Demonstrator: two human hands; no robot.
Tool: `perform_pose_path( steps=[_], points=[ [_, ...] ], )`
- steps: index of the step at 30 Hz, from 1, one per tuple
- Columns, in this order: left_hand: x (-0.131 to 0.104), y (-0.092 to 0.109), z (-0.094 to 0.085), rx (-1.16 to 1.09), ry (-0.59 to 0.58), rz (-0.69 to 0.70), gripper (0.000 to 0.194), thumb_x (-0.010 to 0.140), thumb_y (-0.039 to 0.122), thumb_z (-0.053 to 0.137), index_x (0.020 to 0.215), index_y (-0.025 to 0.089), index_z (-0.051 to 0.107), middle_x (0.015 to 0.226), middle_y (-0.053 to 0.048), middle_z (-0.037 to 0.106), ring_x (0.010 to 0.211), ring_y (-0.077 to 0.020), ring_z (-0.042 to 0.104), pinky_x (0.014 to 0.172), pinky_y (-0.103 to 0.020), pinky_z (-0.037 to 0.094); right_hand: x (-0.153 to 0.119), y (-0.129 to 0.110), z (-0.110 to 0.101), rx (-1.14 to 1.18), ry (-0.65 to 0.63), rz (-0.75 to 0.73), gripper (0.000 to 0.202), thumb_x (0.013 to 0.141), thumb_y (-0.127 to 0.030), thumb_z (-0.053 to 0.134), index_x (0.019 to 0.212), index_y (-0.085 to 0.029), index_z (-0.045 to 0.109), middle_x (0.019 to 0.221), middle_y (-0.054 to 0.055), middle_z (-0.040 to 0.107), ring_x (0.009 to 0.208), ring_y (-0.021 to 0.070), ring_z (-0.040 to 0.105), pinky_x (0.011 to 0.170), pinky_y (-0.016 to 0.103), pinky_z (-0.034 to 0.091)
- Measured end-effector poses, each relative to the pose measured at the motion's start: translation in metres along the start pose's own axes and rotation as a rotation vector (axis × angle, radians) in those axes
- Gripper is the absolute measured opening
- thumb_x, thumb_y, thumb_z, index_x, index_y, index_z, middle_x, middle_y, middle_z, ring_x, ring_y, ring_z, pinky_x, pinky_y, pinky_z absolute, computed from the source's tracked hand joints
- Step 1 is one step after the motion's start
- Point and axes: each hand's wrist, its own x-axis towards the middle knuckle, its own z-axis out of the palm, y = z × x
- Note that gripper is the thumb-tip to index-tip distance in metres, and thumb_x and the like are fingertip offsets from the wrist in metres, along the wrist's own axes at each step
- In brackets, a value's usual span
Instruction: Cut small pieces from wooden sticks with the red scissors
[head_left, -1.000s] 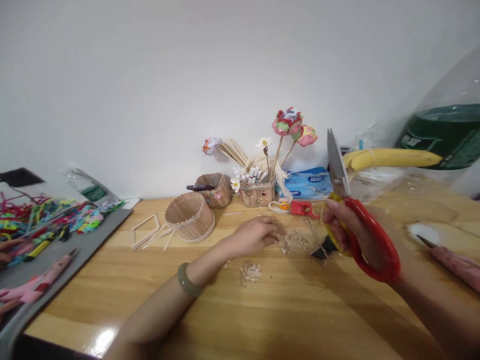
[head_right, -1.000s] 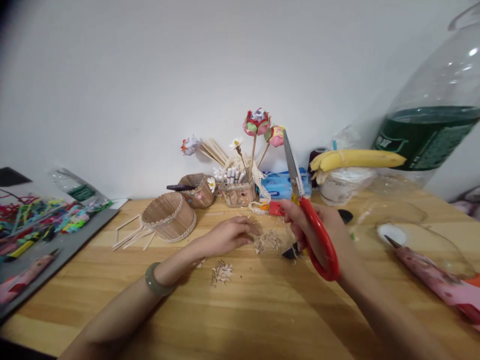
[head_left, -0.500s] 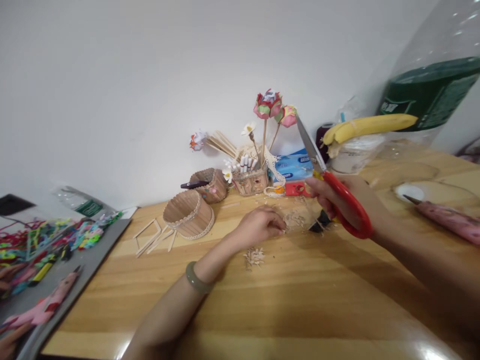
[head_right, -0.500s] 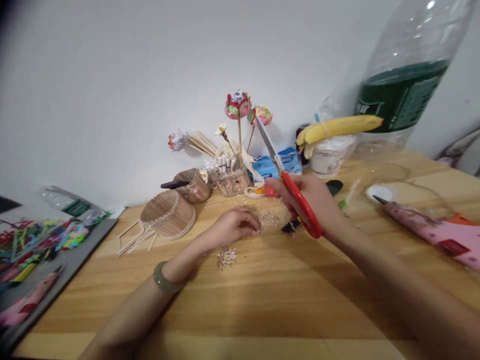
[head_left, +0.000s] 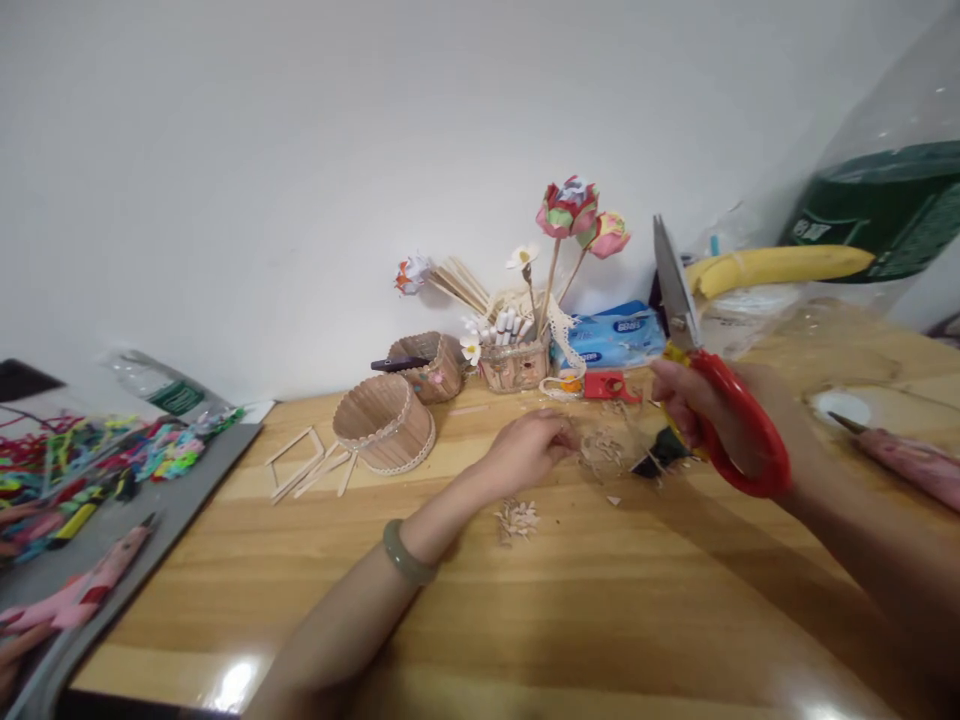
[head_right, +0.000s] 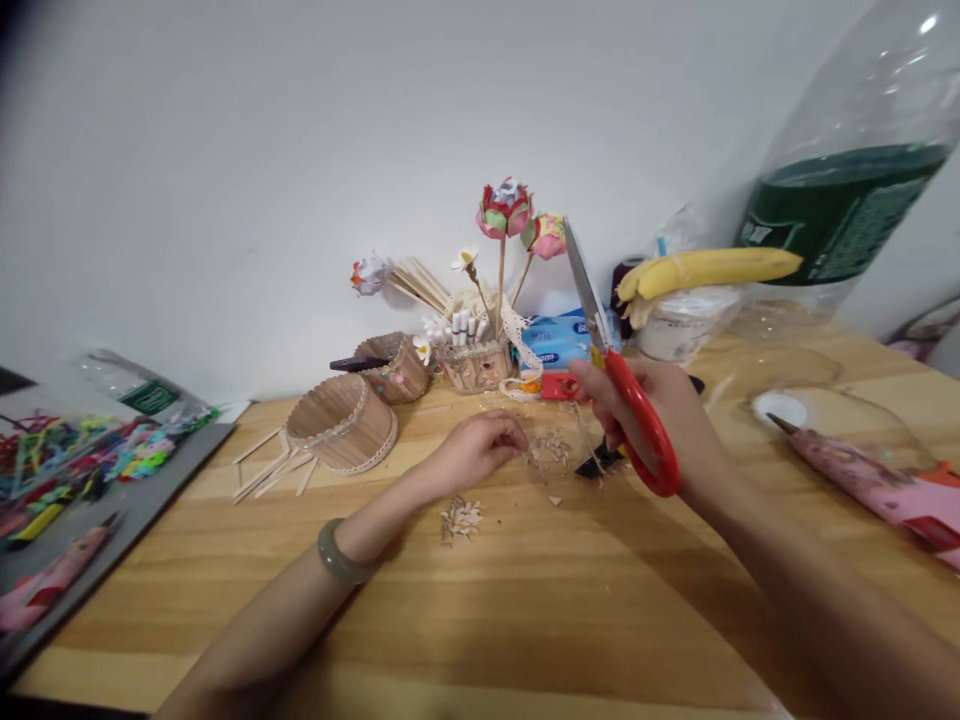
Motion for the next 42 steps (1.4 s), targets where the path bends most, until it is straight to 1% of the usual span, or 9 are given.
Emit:
perform_pose_path(
  steps=[6, 11, 15, 20, 27, 30, 32, 36, 42],
  points=[
    [0.006, 0.014, -0.009, -0.034, -0.043, 0.029, 0.015, 0.081, 0.019, 0.054, 0.088, 0.015, 0.066, 0.089, -0.003, 0.067, 0.087, -0.0147, 0.059, 0.08, -0.024, 0.043, -0.004, 0.004, -0.003, 0.016, -0.013, 0.002, 0.044, 0.078, -0.062, 0.052, 0.057, -0.022, 0.053, 0.038, -0.006, 0.045, 0.036, 0.0119, 0.042, 0.038, 0.025, 0.033],
    [0.006, 0.032, -0.007, -0.021, -0.227, 0.148, 0.015, 0.076, 0.03, 0.063, 0.086, 0.02, 0.068, 0.087, 0.001, 0.07, 0.084, -0.0144, 0.059, 0.074, -0.023, 0.041, -0.01, 0.001, -0.004, 0.02, -0.025, -0.017, 0.05, 0.08, -0.061, 0.049, 0.047, -0.023, 0.046, 0.036, -0.005, 0.043, 0.035, 0.011, 0.039, 0.037, 0.025, 0.03],
    [0.01, 0.036, 0.003, 0.04, -0.259, 0.11, 0.011, 0.074, 0.024, 0.062, 0.083, 0.021, 0.068, 0.083, 0.002, 0.069, 0.079, -0.0148, 0.06, 0.063, -0.022, 0.039, -0.011, -0.006, -0.004, 0.01, -0.022, -0.021, 0.053, 0.075, -0.062, 0.055, 0.042, -0.023, 0.041, 0.034, -0.004, 0.043, 0.033, 0.01, 0.039, 0.036, 0.024, 0.03],
    [0.014, 0.032, 0.006, -0.009, -0.261, 0.064, 0.008, 0.071, 0.019, 0.061, 0.074, 0.02, 0.068, 0.079, 0.001, 0.069, 0.079, -0.015, 0.06, 0.067, -0.023, 0.04, -0.012, -0.01, -0.004, 0.044, -0.029, -0.023, 0.05, 0.073, -0.064, 0.056, 0.048, -0.022, 0.047, 0.035, -0.006, 0.042, 0.034, 0.0101, 0.039, 0.036, 0.023, 0.029],
    [0.01, 0.018, -0.01, -0.385, 0.009, -0.251, 0.019, 0.075, 0.015, 0.058, 0.092, 0.012, 0.065, 0.086, -0.005, 0.069, 0.076, -0.0137, 0.06, 0.072, -0.025, 0.045, -0.011, -0.005, -0.007, 0.095, -0.059, 0.041, 0.049, 0.073, -0.066, 0.053, 0.052, -0.022, 0.048, 0.036, -0.006, 0.041, 0.035, 0.0107, 0.038, 0.038, 0.024, 0.029],
    [0.009, 0.019, -0.019, -0.63, 0.12, -0.383, 0.012, 0.072, 0.016, 0.064, 0.082, 0.011, 0.067, 0.081, -0.005, 0.069, 0.073, -0.0129, 0.06, 0.073, -0.026, 0.046, -0.008, -0.005, -0.005, 0.066, -0.049, 0.099, 0.045, 0.068, -0.06, 0.06, 0.05, -0.021, 0.047, 0.036, -0.005, 0.043, 0.036, 0.0105, 0.039, 0.038, 0.023, 0.029],
    [0.008, 0.022, -0.022, -0.761, 0.181, -0.439, 0.007, 0.068, 0.014, 0.067, 0.074, 0.011, 0.067, 0.073, -0.003, 0.068, 0.068, -0.0114, 0.059, 0.072, -0.026, 0.046, -0.007, -0.007, -0.001, 0.068, -0.063, 0.123, 0.035, 0.063, -0.052, 0.066, 0.06, -0.02, 0.054, 0.043, -0.004, 0.05, 0.041, 0.0119, 0.045, 0.04, 0.023, 0.033],
    [0.005, 0.031, -0.026, -0.977, 0.265, -0.491, 0.008, 0.063, 0.007, 0.069, 0.069, 0.01, 0.065, 0.064, 0.0, 0.065, 0.062, -0.0093, 0.058, 0.07, -0.025, 0.046, -0.01, -0.006, 0.006, 0.096, -0.191, 0.202, 0.031, 0.062, -0.046, 0.067, 0.075, -0.018, 0.059, 0.056, -0.003, 0.054, 0.049, 0.0131, 0.047, 0.045, 0.024, 0.038],
    [0.0, 0.035, -0.027, -1.072, 0.258, -0.48, 0.012, 0.061, 0.009, 0.071, 0.071, 0.011, 0.066, 0.066, -0.001, 0.068, 0.064, -0.0107, 0.062, 0.071, -0.026, 0.048, -0.014, 0.001, 0.01, 0.002, -0.264, 0.187, 0.028, 0.068, -0.044, 0.063, 0.082, -0.019, 0.063, 0.06, -0.003, 0.056, 0.054, 0.0135, 0.049, 0.049, 0.024, 0.039]
  ],
)
